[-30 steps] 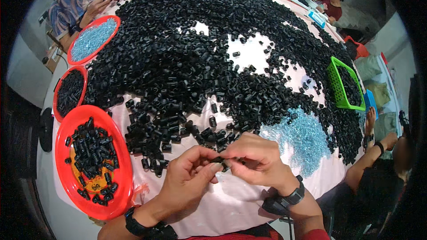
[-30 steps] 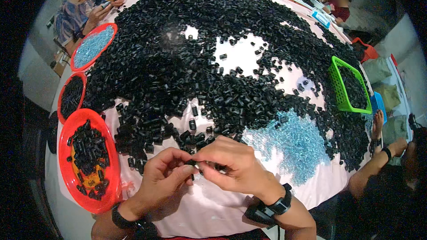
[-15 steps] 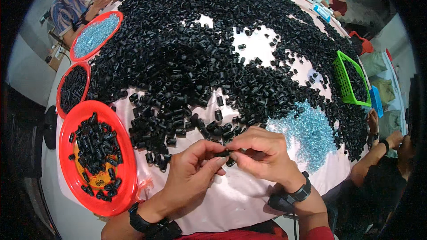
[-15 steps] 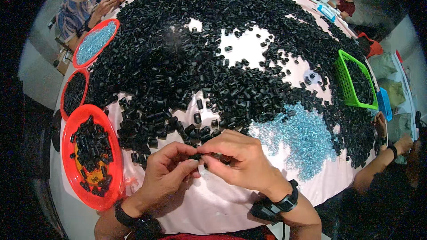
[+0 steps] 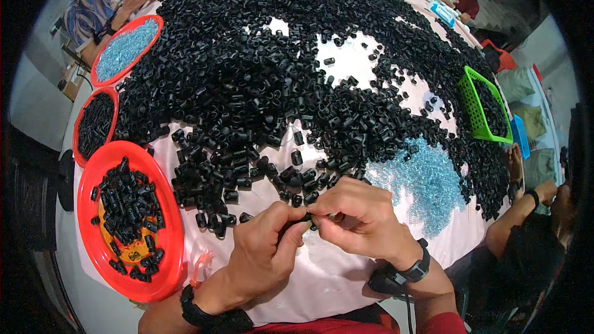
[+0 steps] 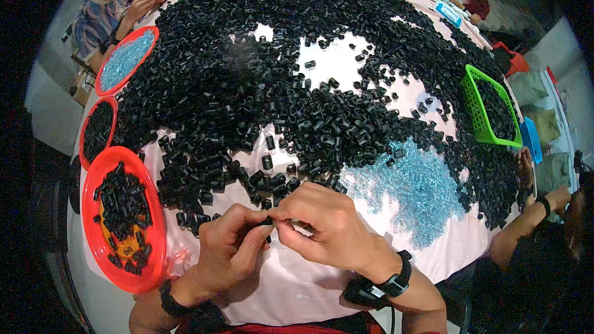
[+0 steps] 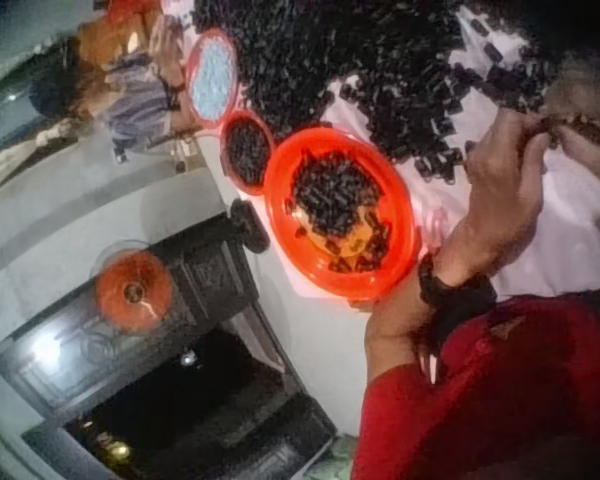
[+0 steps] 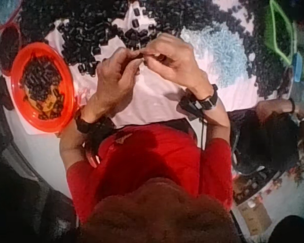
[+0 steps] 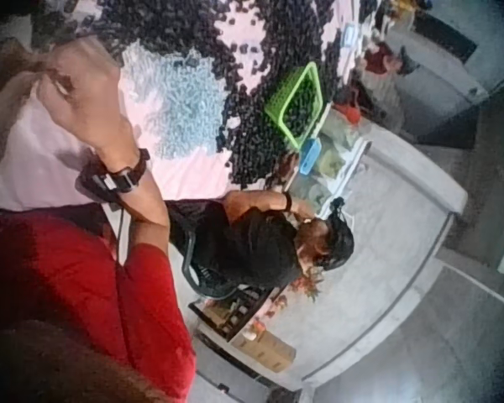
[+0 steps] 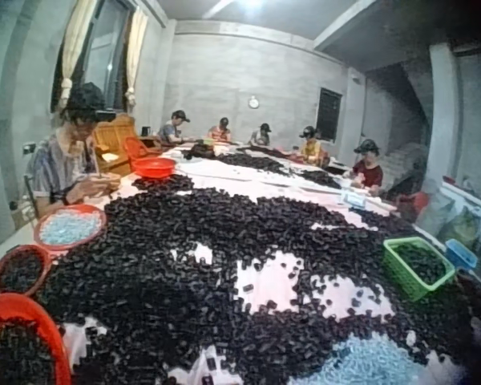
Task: Sorting and inspecting small black plastic components on a table in a manufacturing setting.
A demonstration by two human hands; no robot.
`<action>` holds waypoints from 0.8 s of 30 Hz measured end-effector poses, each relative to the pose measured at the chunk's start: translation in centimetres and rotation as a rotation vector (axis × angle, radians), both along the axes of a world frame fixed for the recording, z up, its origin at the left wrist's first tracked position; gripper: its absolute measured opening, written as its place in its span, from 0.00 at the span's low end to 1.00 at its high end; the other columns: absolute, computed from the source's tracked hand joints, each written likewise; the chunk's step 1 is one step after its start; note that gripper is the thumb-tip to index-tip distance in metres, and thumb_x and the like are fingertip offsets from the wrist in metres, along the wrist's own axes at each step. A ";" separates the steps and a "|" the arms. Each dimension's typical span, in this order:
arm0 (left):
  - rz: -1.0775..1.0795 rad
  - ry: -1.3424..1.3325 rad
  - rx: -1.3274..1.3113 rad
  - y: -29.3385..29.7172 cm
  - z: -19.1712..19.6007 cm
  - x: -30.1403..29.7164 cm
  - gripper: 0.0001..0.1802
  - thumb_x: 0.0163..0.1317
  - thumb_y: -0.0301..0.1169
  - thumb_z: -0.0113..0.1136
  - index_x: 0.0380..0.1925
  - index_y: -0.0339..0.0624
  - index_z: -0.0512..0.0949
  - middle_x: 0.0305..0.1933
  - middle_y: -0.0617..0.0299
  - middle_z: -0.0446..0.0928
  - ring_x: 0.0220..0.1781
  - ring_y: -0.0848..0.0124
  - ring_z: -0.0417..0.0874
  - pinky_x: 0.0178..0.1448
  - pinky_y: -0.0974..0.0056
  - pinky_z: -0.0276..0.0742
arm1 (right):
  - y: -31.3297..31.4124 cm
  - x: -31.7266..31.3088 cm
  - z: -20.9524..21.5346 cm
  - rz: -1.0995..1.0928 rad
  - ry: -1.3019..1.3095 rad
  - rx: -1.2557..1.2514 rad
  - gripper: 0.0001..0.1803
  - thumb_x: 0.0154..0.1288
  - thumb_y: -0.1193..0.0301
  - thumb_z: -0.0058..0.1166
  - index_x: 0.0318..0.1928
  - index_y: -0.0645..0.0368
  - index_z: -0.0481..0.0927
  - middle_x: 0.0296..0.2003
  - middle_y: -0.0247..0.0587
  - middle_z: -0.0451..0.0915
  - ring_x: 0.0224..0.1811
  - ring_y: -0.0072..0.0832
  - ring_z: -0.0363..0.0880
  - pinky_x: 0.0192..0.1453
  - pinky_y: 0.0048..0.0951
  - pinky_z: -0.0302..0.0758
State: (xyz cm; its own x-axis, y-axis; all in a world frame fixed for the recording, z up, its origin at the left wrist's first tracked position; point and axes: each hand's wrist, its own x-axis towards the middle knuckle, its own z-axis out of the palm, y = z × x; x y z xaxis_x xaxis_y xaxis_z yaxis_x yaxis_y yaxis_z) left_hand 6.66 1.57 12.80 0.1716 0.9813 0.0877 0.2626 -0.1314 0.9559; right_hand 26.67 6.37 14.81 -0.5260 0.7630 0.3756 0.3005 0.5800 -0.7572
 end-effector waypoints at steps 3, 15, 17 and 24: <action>-0.008 0.048 0.080 -0.1 -0.3 0.1 0.05 0.70 0.22 0.61 0.41 0.30 0.80 0.31 0.61 0.85 0.28 0.78 0.84 0.32 0.72 0.79 | -0.1 -0.1 -0.3 -0.018 -0.008 -0.123 0.07 0.58 0.80 0.64 0.39 0.63 0.85 0.32 0.42 0.83 0.32 0.38 0.81 0.37 0.35 0.78; 0.050 -0.711 -0.592 0.7 0.3 0.2 0.11 0.74 0.27 0.61 0.51 0.33 0.78 0.37 0.62 0.84 0.35 0.79 0.84 0.35 0.75 0.78 | 0.4 -0.8 -0.2 -0.018 -0.055 0.174 0.20 0.54 0.75 0.69 0.49 0.64 0.85 0.41 0.48 0.83 0.39 0.41 0.82 0.43 0.36 0.80; 0.056 -0.743 -0.604 0.7 0.3 0.2 0.11 0.74 0.27 0.61 0.51 0.33 0.78 0.36 0.62 0.84 0.35 0.79 0.84 0.35 0.75 0.78 | 0.2 -0.8 -0.4 -0.029 -0.041 0.173 0.20 0.53 0.75 0.70 0.49 0.63 0.85 0.42 0.47 0.83 0.39 0.41 0.82 0.44 0.36 0.80; -0.031 -0.618 -0.590 1.1 0.3 -0.4 0.08 0.75 0.29 0.58 0.49 0.37 0.79 0.41 0.60 0.85 0.40 0.76 0.86 0.43 0.71 0.83 | -0.1 -1.2 -0.5 -0.031 -0.016 0.148 0.23 0.50 0.75 0.74 0.50 0.63 0.87 0.42 0.45 0.86 0.40 0.37 0.83 0.44 0.32 0.79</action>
